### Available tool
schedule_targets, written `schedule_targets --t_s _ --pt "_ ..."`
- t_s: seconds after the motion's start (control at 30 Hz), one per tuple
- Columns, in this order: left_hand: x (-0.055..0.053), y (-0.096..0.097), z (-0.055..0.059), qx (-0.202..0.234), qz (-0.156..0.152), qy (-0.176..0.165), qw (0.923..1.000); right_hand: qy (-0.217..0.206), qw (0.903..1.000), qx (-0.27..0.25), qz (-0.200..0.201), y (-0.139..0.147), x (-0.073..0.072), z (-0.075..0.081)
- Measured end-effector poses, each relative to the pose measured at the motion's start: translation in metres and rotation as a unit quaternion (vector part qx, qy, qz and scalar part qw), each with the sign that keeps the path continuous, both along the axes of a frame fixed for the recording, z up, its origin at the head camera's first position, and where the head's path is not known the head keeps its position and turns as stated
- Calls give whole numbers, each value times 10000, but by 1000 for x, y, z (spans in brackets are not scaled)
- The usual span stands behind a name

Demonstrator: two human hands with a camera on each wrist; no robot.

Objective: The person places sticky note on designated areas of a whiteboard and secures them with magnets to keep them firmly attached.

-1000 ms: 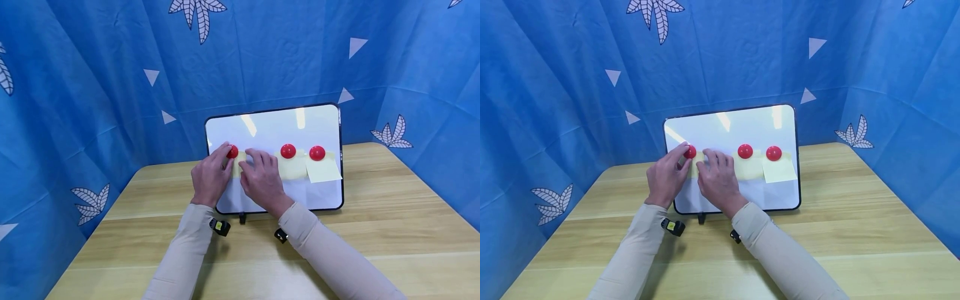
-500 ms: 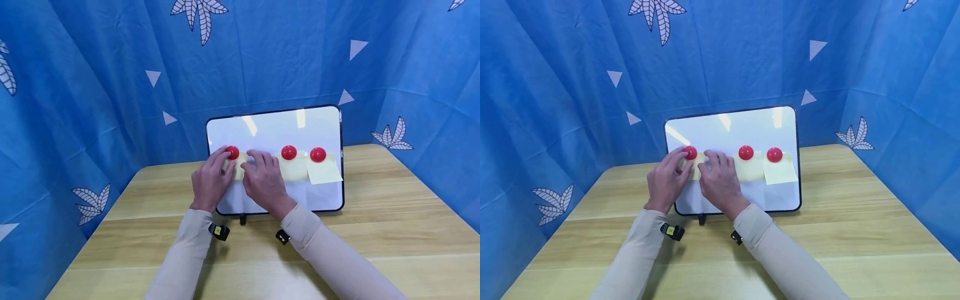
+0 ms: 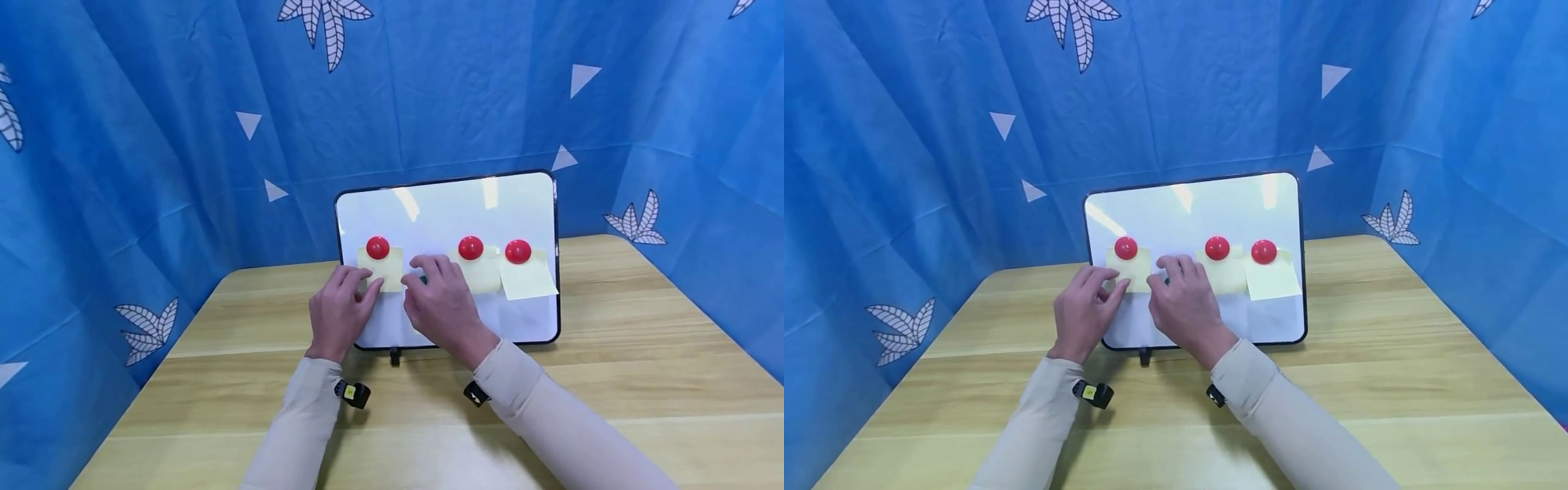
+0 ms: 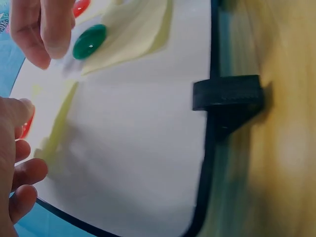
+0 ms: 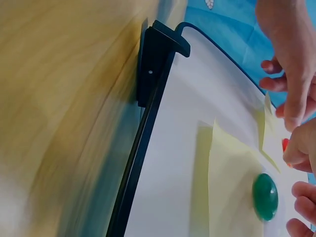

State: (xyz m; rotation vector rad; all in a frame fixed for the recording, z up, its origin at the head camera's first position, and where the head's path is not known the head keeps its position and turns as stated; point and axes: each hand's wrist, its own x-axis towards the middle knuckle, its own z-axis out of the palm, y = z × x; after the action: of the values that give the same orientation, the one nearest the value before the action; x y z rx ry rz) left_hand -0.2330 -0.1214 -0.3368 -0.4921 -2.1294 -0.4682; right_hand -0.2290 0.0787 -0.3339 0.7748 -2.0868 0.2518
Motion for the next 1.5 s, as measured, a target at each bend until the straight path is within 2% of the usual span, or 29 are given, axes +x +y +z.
schedule_targets --t_s 0.27,0.5,0.7,0.93,1.23,1.5 --pt "2 -7 -12 38 48 -4 10000 -126 9999 59 55 7 6 -3" --pt "4 -10 -18 56 -155 206 9997 -114 9999 56 61 16 15 -3" --pt "6 -12 -16 191 -293 282 9990 -332 9993 173 -77 28 25 1" --pt "6 -23 -15 401 -242 357 9983 -501 9983 266 -101 42 34 4" --pt "8 -30 -16 386 -219 467 9979 -759 9968 233 -106 55 35 6" --pt "12 -25 -17 331 -359 292 9984 -706 9971 216 -180 67 35 13"
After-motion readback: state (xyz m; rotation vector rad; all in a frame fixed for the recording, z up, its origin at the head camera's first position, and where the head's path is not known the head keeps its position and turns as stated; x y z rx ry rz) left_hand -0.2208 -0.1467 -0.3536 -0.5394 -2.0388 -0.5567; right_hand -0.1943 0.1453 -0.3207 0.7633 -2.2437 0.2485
